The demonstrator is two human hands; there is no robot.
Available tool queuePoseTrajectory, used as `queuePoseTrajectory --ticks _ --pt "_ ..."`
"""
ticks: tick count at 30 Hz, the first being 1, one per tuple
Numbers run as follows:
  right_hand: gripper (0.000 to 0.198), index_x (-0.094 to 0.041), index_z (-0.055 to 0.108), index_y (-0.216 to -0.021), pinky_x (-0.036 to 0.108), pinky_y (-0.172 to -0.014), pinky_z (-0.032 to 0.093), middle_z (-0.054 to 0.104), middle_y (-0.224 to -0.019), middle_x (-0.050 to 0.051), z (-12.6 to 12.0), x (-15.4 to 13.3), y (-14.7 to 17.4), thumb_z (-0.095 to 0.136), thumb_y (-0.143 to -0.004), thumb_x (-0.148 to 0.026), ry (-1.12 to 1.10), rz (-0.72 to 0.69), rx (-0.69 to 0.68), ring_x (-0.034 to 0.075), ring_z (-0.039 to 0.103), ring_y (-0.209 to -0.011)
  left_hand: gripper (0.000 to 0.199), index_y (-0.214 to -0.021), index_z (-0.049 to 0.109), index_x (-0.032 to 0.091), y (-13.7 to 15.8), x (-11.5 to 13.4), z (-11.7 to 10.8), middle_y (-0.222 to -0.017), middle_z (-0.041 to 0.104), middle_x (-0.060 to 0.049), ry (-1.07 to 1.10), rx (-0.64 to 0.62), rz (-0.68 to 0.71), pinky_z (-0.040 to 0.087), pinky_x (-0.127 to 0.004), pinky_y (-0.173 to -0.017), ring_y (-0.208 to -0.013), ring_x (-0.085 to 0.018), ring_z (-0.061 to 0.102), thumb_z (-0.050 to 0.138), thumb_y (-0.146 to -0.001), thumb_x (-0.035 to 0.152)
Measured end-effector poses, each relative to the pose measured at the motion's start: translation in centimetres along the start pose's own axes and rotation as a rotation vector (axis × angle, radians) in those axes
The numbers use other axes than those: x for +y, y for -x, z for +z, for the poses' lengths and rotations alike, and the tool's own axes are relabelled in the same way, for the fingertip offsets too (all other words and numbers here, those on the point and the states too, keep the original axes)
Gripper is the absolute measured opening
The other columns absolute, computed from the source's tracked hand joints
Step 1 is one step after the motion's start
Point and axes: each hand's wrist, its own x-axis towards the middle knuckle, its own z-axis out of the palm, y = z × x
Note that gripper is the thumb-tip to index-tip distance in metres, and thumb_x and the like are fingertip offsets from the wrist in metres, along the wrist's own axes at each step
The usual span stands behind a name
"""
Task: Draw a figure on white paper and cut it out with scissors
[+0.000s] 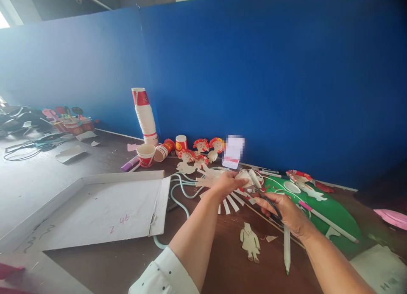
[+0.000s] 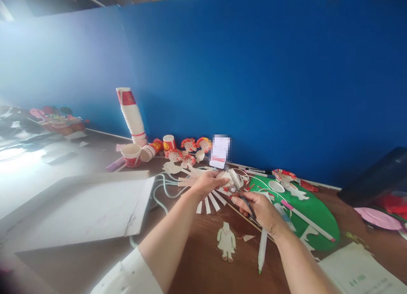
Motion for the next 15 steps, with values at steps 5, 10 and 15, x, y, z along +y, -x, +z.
queuePoseTrajectory --ticks 5,10,15 --pt "0.042 -0.018 0.072 -0.097 0.025 -0.055 0.038 0.054 -0.056 -0.002 -0.02 -0.16 -0.01 0.065 -0.074 -0.052 0.007 0.025 0.0 0.013 0.049 -0.056 0.032 -0.074 0.065 0.013 0.03 -0.02 -0.13 -0.064 0.058 0.0 0.031 -0.024 -0.007 0.039 -0.024 -0.061 -0.057 -0.009 0.047 0.073 -0.064 0.043" --pt "0.043 -0.018 0.073 -0.095 0.024 -0.053 0.037 0.053 -0.053 -0.003 -0.07 -0.41 0.02 0.066 -0.072 -0.053 -0.002 0.04 0.0 0.012 0.047 -0.055 0.031 -0.072 0.063 0.013 -0.15 -0.24 -0.22 -0.062 0.055 0.001 0.061 -0.05 -0.005 0.035 -0.023 -0.056 -0.055 -0.007 0.044 0.072 -0.064 0.042" --pt "0.045 -0.017 0.073 -0.096 0.024 -0.051 0.035 0.052 -0.051 -0.003 0.14 -0.35 0.06 0.067 -0.07 -0.053 -0.029 0.063 0.021 0.012 0.045 -0.052 0.03 -0.071 0.062 0.014 -0.37 -0.59 -0.34 -0.062 0.052 0.002 0.066 -0.068 0.009 0.031 -0.022 -0.055 -0.054 -0.007 0.041 0.071 -0.063 0.042"
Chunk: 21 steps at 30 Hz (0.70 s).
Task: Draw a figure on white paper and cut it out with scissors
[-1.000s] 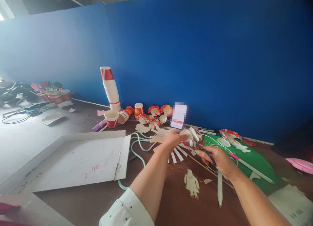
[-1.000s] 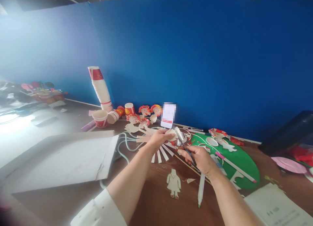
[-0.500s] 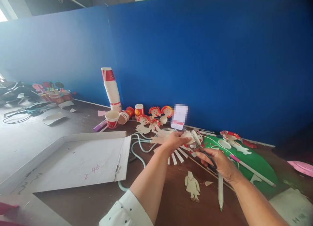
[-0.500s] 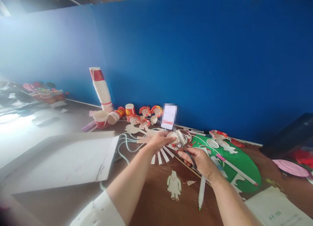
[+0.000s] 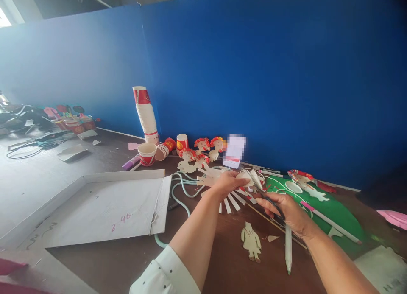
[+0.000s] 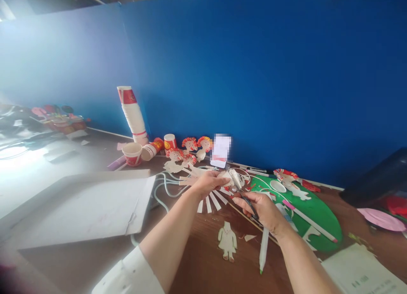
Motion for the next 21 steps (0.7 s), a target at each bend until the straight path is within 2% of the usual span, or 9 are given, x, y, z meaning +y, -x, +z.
queuePoseTrajectory --ticks 9,21 --pt "0.046 -0.016 0.074 -0.095 0.025 -0.05 0.032 0.051 -0.051 -0.002 -0.03 -0.57 0.25 0.066 -0.07 -0.054 0.052 -0.004 0.005 0.012 0.044 -0.051 0.03 -0.07 0.062 0.014 0.05 0.09 -0.09 -0.064 0.054 0.001 -0.028 0.01 0.001 0.034 -0.023 -0.057 -0.056 -0.008 0.043 0.071 -0.062 0.042" --pt "0.045 -0.017 0.073 -0.088 0.025 -0.051 0.033 0.05 -0.05 -0.003 0.17 -0.37 0.07 0.067 -0.067 -0.056 0.02 -0.031 0.03 0.012 0.044 -0.05 0.029 -0.07 0.061 0.014 -0.14 -0.21 0.08 -0.061 0.052 0.003 0.022 0.013 -0.005 0.03 -0.023 -0.054 -0.052 -0.006 0.04 0.071 -0.063 0.041"
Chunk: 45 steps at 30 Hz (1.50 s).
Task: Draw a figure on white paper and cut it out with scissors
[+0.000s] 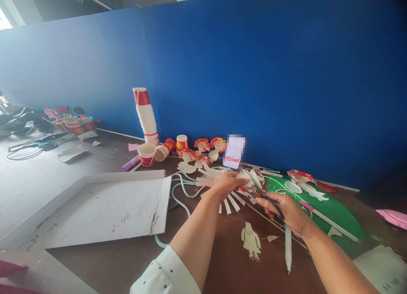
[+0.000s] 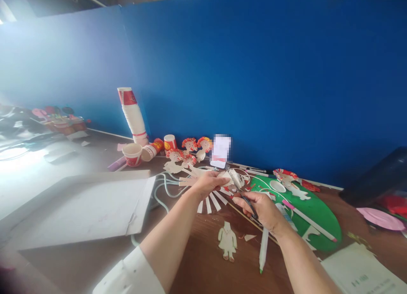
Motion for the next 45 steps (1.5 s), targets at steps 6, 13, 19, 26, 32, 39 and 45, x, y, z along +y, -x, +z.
queuePoseTrajectory --ticks 6,13,19,26,32,39,45 --pt "0.041 -0.017 0.071 -0.074 0.026 -0.051 0.033 0.049 -0.05 -0.003 0.1 -0.4 0.1 0.066 -0.068 -0.057 0.002 -0.007 -0.023 0.011 0.042 -0.05 0.029 -0.069 0.06 0.013 0.2 0.3 0.3 -0.061 0.054 0.002 0.008 0.022 -0.003 0.031 -0.023 -0.053 -0.052 -0.006 0.042 0.071 -0.063 0.04" --pt "0.04 -0.018 0.072 -0.086 0.024 -0.052 0.035 0.052 -0.052 -0.003 0.0 0.0 -0.1 0.069 -0.068 -0.053 -0.034 0.024 -0.023 0.012 0.046 -0.053 0.031 -0.071 0.062 0.013 0.1 0.2 0.3 -0.063 0.056 0.001 0.029 0.026 -0.007 0.033 -0.023 -0.054 -0.052 -0.006 0.043 0.073 -0.062 0.041" --pt "0.035 -0.018 0.068 -0.076 0.023 -0.055 0.037 0.056 -0.058 -0.002 0.1 0.5 -0.1 0.065 -0.073 -0.052 -0.043 -0.006 -0.042 0.012 0.049 -0.058 0.036 -0.077 0.065 0.013 0.3 0.6 0.4 -0.07 0.06 -0.001 0.041 -0.006 -0.01 0.037 -0.024 -0.061 -0.059 -0.008 0.048 0.074 -0.06 0.043" --pt "0.038 -0.018 0.068 -0.078 0.024 -0.055 0.037 0.056 -0.06 -0.001 0.1 0.4 0.1 0.06 -0.077 -0.055 0.005 -0.027 -0.048 0.013 0.05 -0.058 0.034 -0.075 0.064 0.013 0.5 0.8 0.5 -0.065 0.056 0.001 0.016 -0.038 -0.032 0.034 -0.024 -0.06 -0.057 -0.007 0.044 0.075 -0.059 0.041" --pt "0.038 -0.017 0.07 -0.082 0.025 -0.054 0.038 0.056 -0.059 0.0 0.1 0.0 0.1 0.064 -0.073 -0.054 -0.012 -0.015 -0.032 0.014 0.05 -0.058 0.035 -0.072 0.061 0.013 0.6 0.9 0.5 -0.064 0.053 0.002 -0.015 -0.039 -0.037 0.032 -0.024 -0.058 -0.056 -0.007 0.042 0.074 -0.058 0.042" --pt "0.037 -0.019 0.068 -0.073 0.024 -0.053 0.036 0.054 -0.055 -0.002 0.1 -0.4 0.1 0.063 -0.074 -0.055 0.027 -0.006 -0.041 0.013 0.047 -0.056 0.035 -0.071 0.06 0.014 1.0 1.4 0.7 -0.062 0.051 0.003 -0.017 -0.028 -0.035 0.031 -0.024 -0.058 -0.056 -0.007 0.041 0.075 -0.057 0.042" --pt "0.037 -0.019 0.066 -0.071 0.025 -0.055 0.036 0.053 -0.056 -0.002 -0.1 -0.3 0.1 0.061 -0.076 -0.055 0.059 -0.018 -0.057 0.014 0.047 -0.057 0.031 -0.068 0.059 0.014 1.4 1.7 0.8 -0.06 0.05 0.004 -0.005 -0.023 -0.032 0.031 -0.024 -0.059 -0.055 -0.006 0.04 0.074 -0.059 0.04"
